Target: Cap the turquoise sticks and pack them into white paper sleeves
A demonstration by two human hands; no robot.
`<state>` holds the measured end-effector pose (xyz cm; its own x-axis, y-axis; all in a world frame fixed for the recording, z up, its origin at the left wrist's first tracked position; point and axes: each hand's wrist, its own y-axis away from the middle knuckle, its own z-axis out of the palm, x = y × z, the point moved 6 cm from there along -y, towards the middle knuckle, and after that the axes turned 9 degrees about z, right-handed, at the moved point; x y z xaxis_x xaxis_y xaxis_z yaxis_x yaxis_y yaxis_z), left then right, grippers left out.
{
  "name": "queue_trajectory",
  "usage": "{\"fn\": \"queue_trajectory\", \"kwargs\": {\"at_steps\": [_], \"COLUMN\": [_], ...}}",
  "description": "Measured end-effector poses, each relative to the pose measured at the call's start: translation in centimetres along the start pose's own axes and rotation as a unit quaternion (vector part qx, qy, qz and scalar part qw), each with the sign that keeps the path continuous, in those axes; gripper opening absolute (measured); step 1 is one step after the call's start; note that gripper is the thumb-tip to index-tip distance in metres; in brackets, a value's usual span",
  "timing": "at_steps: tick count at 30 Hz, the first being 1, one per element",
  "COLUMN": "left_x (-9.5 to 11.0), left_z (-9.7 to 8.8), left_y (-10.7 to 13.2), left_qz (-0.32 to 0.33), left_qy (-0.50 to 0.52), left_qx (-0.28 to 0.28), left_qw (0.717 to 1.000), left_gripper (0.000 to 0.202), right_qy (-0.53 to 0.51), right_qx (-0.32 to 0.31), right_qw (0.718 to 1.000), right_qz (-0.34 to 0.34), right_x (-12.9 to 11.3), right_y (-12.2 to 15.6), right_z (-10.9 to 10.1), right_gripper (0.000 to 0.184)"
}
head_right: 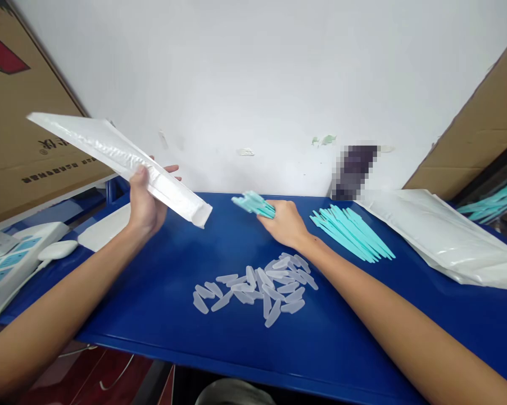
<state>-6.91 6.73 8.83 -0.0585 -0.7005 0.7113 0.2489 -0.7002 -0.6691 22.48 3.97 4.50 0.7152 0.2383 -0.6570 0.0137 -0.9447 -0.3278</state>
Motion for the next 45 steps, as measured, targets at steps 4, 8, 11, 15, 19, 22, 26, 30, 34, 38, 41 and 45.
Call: {"fn": "queue_trajectory", "kwargs": {"at_steps": [4,8,11,15,19,22,26,30,34,38,41,45], "left_x": [-1.7,-2.9,-3.0,-3.5,-4.2,-4.3,-3.8,-2.7,-2.2,-2.1,-2.6,-3.5], "left_z": [0.6,1.3,2.3,4.4,5.5,5.5,5.8,6.6,7.0,6.9,6.6,6.2], "left_y": [0.9,2.3,3.7,6.4,8.4,8.4,8.5,9.2,9.7,9.8,9.6,9.2], "left_qz": [-0.092,-0.146,-0.159,-0.230,-0.330,-0.360,-0.389,-0.422,-0.441,-0.422,-0.395,-0.393], "left_qy": [0.069,0.113,0.122,0.131,0.174,0.198,0.219,0.265,0.307,0.308,0.281,0.241], "left_qx": [0.030,0.053,0.037,-0.054,-0.133,-0.150,-0.182,-0.235,-0.288,-0.366,-0.396,-0.383], "left_qw": [0.993,0.981,0.979,0.963,0.918,0.899,0.876,0.834,0.793,0.771,0.780,0.800], "left_gripper": [0.059,0.057,0.055,0.059,0.070,0.065,0.060,0.064,0.077,0.093,0.092,0.077], "right_qy": [0.187,0.271,0.258,0.166,0.181,0.268,0.273,0.199,0.187,0.128,0.039,0.029], "right_qx": [-0.082,-0.147,-0.181,-0.202,-0.170,-0.168,-0.134,-0.130,-0.142,-0.048,0.087,0.173], "right_qw": [0.979,0.951,0.949,0.965,0.967,0.944,0.943,0.953,0.947,0.975,0.989,0.985], "right_qz": [-0.006,0.023,0.018,-0.021,-0.063,-0.093,-0.135,-0.187,-0.221,-0.174,-0.109,-0.003], "right_x": [-3.2,-4.3,-5.0,-6.9,-9.8,-11.9,-14.1,-15.0,-15.0,-12.6,-8.4,-2.4], "right_y": [0.7,1.1,0.7,-0.6,-2.1,-3.1,-4.8,-6.9,-8.5,-9.2,-8.1,-5.0], "right_z": [1.0,2.3,2.9,2.3,0.5,-0.4,-1.7,-2.7,-3.5,-5.6,-8.8,-13.3], "right_gripper": [0.021,0.016,0.013,0.054,0.076,0.048,0.023,0.021,0.025,0.024,0.030,0.036]}}
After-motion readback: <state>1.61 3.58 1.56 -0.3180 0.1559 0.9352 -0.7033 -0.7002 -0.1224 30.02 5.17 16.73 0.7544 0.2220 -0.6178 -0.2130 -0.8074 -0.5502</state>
